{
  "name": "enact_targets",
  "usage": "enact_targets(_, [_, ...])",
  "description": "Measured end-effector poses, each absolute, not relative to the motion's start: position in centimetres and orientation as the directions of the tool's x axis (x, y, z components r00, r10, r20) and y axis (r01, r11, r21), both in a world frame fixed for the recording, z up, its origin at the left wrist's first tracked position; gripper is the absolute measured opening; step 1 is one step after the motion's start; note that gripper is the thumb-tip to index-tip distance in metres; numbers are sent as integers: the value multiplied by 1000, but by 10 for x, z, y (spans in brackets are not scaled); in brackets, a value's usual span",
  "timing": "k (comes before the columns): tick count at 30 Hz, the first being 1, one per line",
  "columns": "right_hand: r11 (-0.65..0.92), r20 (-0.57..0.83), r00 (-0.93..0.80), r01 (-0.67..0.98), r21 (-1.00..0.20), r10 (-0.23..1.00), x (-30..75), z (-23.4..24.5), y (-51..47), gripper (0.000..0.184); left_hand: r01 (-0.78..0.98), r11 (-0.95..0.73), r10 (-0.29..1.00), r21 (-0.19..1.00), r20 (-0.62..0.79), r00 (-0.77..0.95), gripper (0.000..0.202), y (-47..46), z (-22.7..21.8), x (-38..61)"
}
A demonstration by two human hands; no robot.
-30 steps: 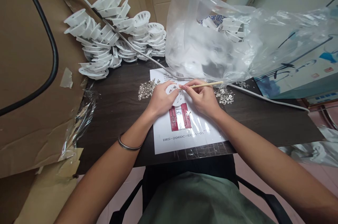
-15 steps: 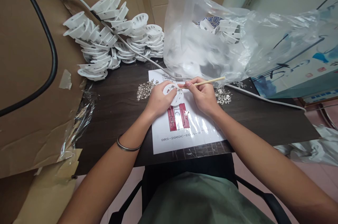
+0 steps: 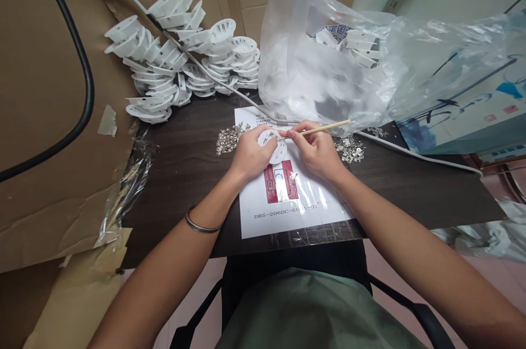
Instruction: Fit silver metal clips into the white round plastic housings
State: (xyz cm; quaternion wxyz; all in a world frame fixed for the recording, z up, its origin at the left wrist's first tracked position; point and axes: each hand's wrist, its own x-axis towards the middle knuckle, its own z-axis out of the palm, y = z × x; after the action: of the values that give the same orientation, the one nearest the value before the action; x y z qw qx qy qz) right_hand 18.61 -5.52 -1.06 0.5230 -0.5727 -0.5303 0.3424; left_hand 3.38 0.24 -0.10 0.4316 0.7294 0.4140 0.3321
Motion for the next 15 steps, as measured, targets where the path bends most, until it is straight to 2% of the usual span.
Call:
enact_targets(3, [89,141,210,238,-967,968,185,-10,-55,32,326,-278,887,904,112,447,15,3,-1,34])
enact_targets(10, [138,132,308,0,-990,942,179,-1,-54,22,309,-288,875,907,118,469,16,3,2,34])
enact_targets(15, [160,146,280,-27,-987,949,176,0,-53,25,334,-313,866,889,122,486,21,2,1,35])
